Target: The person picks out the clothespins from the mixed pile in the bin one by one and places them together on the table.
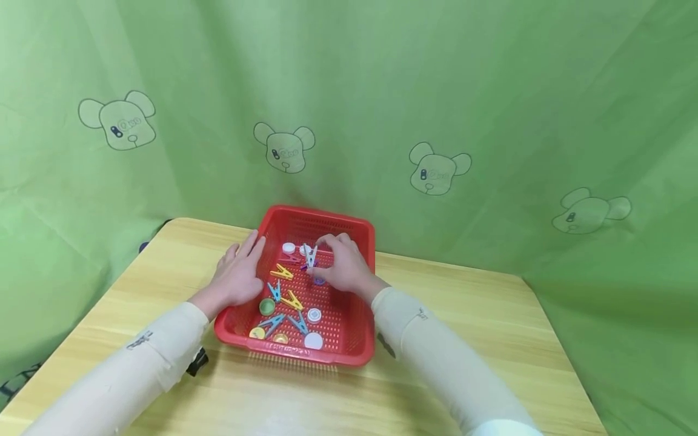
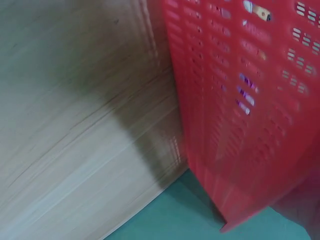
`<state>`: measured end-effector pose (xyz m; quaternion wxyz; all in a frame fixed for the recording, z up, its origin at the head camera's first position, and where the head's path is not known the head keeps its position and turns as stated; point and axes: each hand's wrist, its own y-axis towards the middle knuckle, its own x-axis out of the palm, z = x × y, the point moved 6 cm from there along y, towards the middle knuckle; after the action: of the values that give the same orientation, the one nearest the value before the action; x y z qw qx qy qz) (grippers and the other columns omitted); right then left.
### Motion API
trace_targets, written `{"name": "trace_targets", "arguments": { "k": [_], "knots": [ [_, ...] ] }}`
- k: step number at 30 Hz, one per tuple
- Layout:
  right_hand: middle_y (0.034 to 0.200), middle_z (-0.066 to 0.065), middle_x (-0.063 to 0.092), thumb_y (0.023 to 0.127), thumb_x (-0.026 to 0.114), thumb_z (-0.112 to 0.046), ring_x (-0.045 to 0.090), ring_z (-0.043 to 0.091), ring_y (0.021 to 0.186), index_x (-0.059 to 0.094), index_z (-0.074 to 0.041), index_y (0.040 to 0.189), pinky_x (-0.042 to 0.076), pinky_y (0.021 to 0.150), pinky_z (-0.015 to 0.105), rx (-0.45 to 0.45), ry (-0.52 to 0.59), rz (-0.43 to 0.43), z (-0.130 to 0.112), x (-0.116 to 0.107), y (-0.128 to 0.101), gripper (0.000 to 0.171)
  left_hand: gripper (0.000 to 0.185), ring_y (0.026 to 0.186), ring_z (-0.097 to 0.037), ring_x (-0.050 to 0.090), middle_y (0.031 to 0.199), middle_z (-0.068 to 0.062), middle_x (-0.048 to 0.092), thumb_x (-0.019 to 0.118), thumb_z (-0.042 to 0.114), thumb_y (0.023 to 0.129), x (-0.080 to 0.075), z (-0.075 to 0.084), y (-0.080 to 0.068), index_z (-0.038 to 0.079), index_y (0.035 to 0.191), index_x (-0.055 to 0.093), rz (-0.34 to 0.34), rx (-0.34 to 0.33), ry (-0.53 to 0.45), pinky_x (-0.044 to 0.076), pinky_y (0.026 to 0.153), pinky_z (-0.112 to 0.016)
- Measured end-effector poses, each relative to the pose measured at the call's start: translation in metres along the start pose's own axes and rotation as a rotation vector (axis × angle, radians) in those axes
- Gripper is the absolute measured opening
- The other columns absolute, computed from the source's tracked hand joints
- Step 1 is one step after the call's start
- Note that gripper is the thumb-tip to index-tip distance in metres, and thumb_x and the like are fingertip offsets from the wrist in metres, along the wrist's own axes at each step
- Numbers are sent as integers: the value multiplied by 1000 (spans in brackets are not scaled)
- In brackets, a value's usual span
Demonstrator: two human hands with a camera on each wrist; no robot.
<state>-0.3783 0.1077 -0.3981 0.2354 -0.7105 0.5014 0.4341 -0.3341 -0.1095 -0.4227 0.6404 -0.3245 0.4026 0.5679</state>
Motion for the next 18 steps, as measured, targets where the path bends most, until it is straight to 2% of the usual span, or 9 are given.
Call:
{"name": "trace_targets", "arguments": {
  "k": [3,7,11,18],
  "knots": [
    [118,4,50,81,83,-39,50,23,108,58,-17,127,52,91,41,3,13,29,5,-7,-3,57,90,143,-51,14,167,-9,2,63,10,80,0,-2,0,7,160,21,19,17,-62,21,110,-68],
    [115,6,50,81,84,-37,49,21,103,58,-15,124,51,87,41,1,30,63,12,-17,-9,55,86,142,-51,17,167,-11,4,60,6,80,0,-5,1,2,158,23,22,47,-215,25,109,-66],
    [113,8,50,81,84,-34,49,24,100,58,-12,124,50,84,40,-21,44,91,16,-27,-13,55,87,143,-50,14,167,-10,3,61,5,79,-4,-8,0,0,157,22,-23,54,-350,22,111,-63],
    [116,13,51,82,83,-30,51,32,105,57,-10,126,50,83,42,11,88,133,30,-44,-20,55,88,146,-44,7,167,-6,0,59,1,78,-7,-11,-2,0,157,22,-54,76,-408,18,113,-63]
  ]
}}
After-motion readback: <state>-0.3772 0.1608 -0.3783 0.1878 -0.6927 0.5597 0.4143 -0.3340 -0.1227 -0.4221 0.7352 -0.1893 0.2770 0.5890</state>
